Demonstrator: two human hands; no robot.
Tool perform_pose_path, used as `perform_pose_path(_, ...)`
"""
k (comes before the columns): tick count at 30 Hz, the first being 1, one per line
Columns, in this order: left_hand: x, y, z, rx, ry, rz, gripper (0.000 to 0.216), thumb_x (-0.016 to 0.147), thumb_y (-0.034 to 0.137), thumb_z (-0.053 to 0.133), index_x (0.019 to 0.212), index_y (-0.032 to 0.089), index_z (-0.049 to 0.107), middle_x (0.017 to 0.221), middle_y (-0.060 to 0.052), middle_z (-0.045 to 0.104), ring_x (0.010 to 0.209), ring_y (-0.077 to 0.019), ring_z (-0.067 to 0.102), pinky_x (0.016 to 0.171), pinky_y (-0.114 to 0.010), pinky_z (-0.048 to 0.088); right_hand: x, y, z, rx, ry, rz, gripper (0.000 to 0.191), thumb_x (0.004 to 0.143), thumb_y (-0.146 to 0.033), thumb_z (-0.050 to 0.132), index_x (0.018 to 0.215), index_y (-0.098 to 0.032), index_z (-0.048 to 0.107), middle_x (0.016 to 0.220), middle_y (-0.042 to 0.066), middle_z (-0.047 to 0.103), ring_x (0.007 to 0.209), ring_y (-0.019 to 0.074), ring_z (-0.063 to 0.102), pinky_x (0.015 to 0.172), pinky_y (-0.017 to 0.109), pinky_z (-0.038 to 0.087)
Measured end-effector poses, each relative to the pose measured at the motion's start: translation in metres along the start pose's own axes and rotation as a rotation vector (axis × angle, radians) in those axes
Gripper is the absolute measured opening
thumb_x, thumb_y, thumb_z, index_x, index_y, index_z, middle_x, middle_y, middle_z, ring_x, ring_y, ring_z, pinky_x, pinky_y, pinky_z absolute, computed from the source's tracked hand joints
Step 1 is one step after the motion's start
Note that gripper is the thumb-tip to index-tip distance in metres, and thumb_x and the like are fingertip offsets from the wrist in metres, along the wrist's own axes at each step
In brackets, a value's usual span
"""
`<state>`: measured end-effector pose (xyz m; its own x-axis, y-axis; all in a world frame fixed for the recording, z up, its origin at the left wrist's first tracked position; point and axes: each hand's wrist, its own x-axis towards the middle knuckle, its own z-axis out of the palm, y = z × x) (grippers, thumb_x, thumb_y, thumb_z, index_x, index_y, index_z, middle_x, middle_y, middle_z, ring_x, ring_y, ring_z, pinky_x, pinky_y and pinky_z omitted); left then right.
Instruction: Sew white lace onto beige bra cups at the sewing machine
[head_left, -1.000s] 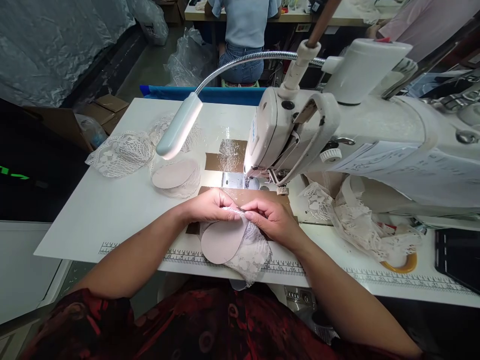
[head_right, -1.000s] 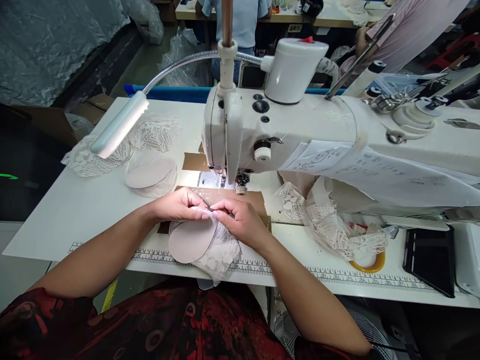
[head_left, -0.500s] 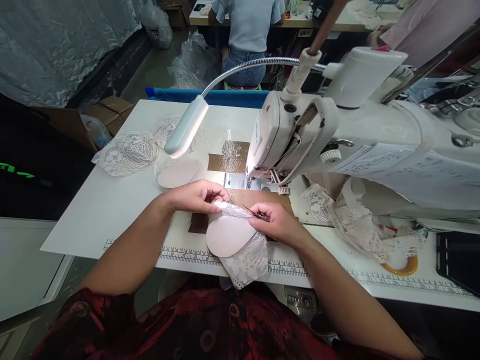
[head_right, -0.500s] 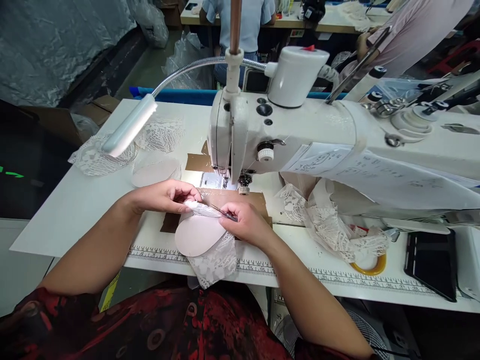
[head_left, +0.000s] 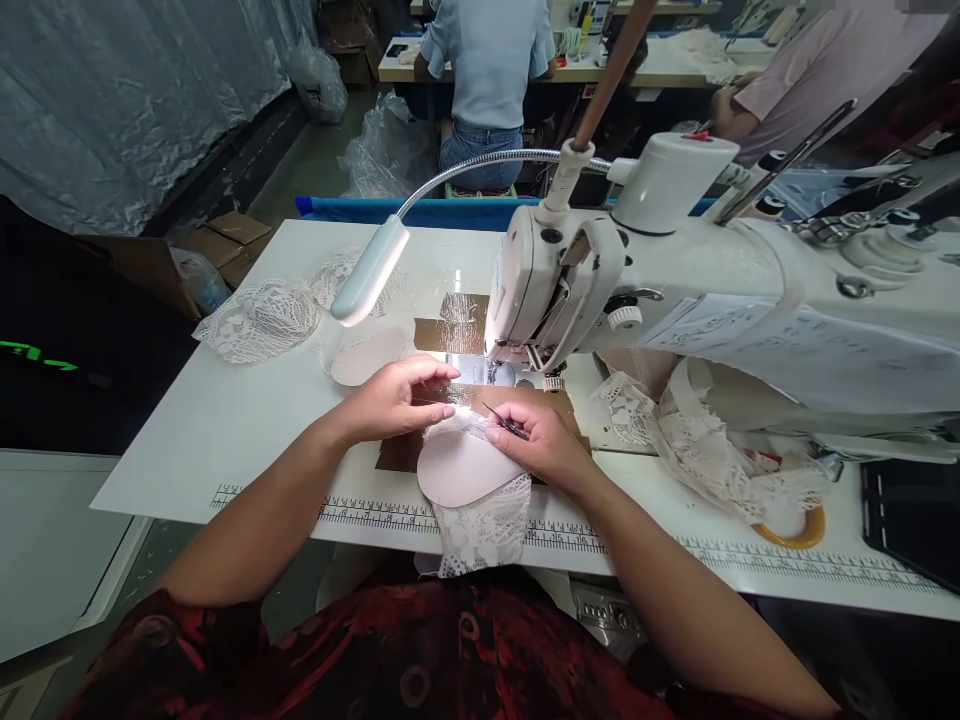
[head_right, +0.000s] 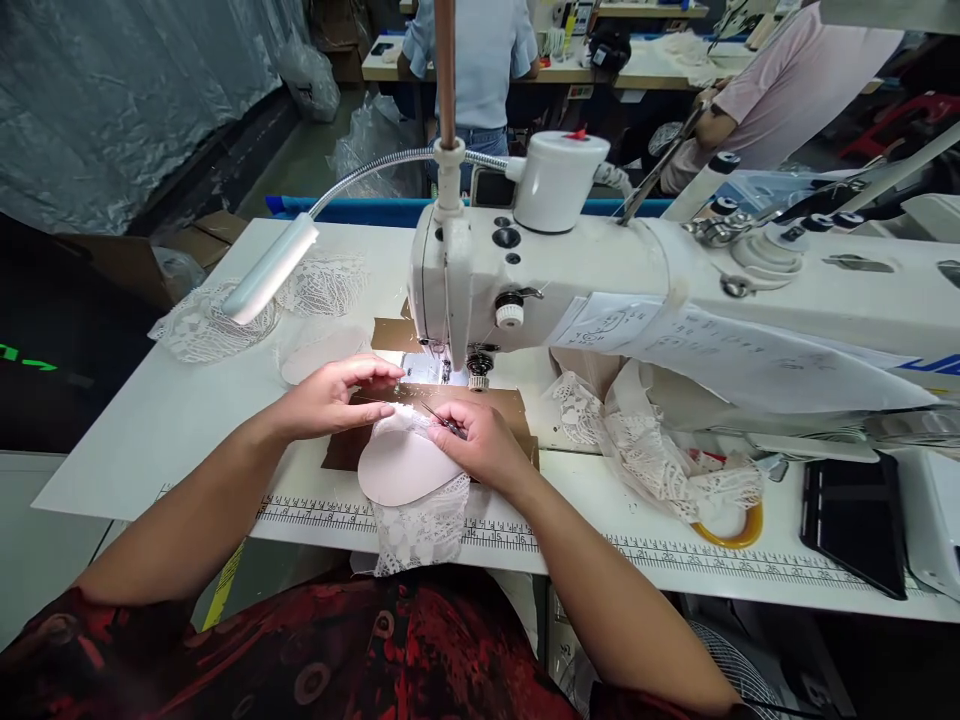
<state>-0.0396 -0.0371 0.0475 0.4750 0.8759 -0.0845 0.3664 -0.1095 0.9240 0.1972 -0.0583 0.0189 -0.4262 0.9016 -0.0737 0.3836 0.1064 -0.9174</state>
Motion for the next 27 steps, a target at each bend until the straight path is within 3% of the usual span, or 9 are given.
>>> perform_pose_path(2, -0.01, 0.008, -0.007, 0.07, -0.003, -0.093, 0.033, 0.076, 0.041, 0.069, 0.097, 0.016, 0.064, 0.087, -0.003, 0.058, 0.077, -0.0139, 0.053, 0.066, -0.024, 0.043, -0.001, 0.001, -0.001, 0.018, 0.007, -0.021, 0.016, 0.08, -0.033, 0.058, 0.078, -0.018, 0.062, 0.07, -0.001, 0.056, 0.062, 0.0116, 0.044, 0.058, 0.026, 0.035)
perform_pose_path(4, -0.018, 0.01, -0.01, 0.073, -0.124, -0.225, 0.032, 0.075, 0.045, 0.07, 0.088, 0.016, 0.065, 0.076, -0.001, 0.058, 0.067, -0.0123, 0.052, 0.058, -0.022, 0.04, -0.003, 0.001, -0.002, 0.046, 0.004, -0.044, 0.015, 0.08, -0.033, 0.059, 0.08, -0.018, 0.062, 0.072, 0.0, 0.057, 0.064, 0.0121, 0.046, 0.059, 0.026, 0.036)
perform_pose_path(7, -0.021, 0.003, -0.002, -0.137, -0.273, -0.327, 0.037, 0.072, 0.045, 0.073, 0.094, 0.016, 0.067, 0.074, 0.0, 0.061, 0.06, -0.0113, 0.053, 0.052, -0.021, 0.037, -0.004, -0.002, -0.002, 0.071, -0.012, -0.079, 0.015, 0.08, -0.033, 0.059, 0.081, -0.019, 0.062, 0.074, 0.0, 0.059, 0.067, 0.0128, 0.049, 0.061, 0.026, 0.037)
perform_pose_path(9, -0.019, -0.003, 0.012, -0.357, -0.248, -0.309, 0.038, 0.071, 0.041, 0.075, 0.097, 0.015, 0.067, 0.079, -0.002, 0.064, 0.064, -0.0121, 0.056, 0.056, -0.022, 0.041, -0.004, -0.003, -0.002, 0.07, -0.047, -0.091, 0.015, 0.081, -0.034, 0.059, 0.081, -0.019, 0.062, 0.075, 0.0, 0.059, 0.067, 0.013, 0.05, 0.062, 0.026, 0.038)
perform_pose_path(13, -0.011, -0.007, 0.042, -0.596, -0.056, -0.252, 0.027, 0.074, 0.036, 0.075, 0.087, 0.013, 0.07, 0.084, -0.005, 0.068, 0.075, -0.0139, 0.06, 0.069, -0.025, 0.045, -0.006, -0.002, -0.003, 0.074, -0.148, -0.089, 0.02, 0.084, -0.039, 0.058, 0.087, -0.019, 0.062, 0.078, 0.001, 0.059, 0.072, 0.0144, 0.053, 0.064, 0.027, 0.04)
perform_pose_path(17, -0.009, -0.007, 0.051, -0.492, 0.004, -0.172, 0.027, 0.077, 0.036, 0.072, 0.083, 0.01, 0.071, 0.076, -0.005, 0.066, 0.07, -0.0129, 0.056, 0.065, -0.024, 0.042, -0.007, 0.002, -0.008, 0.098, -0.11, -0.058, 0.033, 0.088, -0.046, 0.051, 0.106, -0.019, 0.058, 0.086, 0.003, 0.061, 0.072, 0.0148, 0.055, 0.064, 0.028, 0.043)
perform_pose_path(22, -0.01, -0.009, 0.049, -0.394, -0.009, -0.131, 0.031, 0.079, 0.037, 0.07, 0.092, 0.009, 0.072, 0.08, -0.006, 0.065, 0.073, -0.0134, 0.056, 0.065, -0.024, 0.041, -0.006, 0.0, -0.016, -0.01, -0.127, -0.09, 0.028, 0.086, -0.041, 0.055, 0.103, -0.02, 0.064, 0.083, 0.002, 0.062, 0.073, 0.0148, 0.055, 0.065, 0.028, 0.042)
perform_pose_path(27, -0.009, -0.009, 0.052, -0.437, -0.026, -0.172, 0.032, 0.076, 0.04, 0.072, 0.083, 0.009, 0.071, 0.072, -0.004, 0.061, 0.066, -0.0114, 0.052, 0.061, -0.023, 0.039, -0.005, -0.009, -0.01, -0.012, -0.131, -0.081, 0.021, 0.084, -0.036, 0.059, 0.097, -0.02, 0.065, 0.081, 0.002, 0.064, 0.073, 0.0144, 0.057, 0.065, 0.027, 0.043)
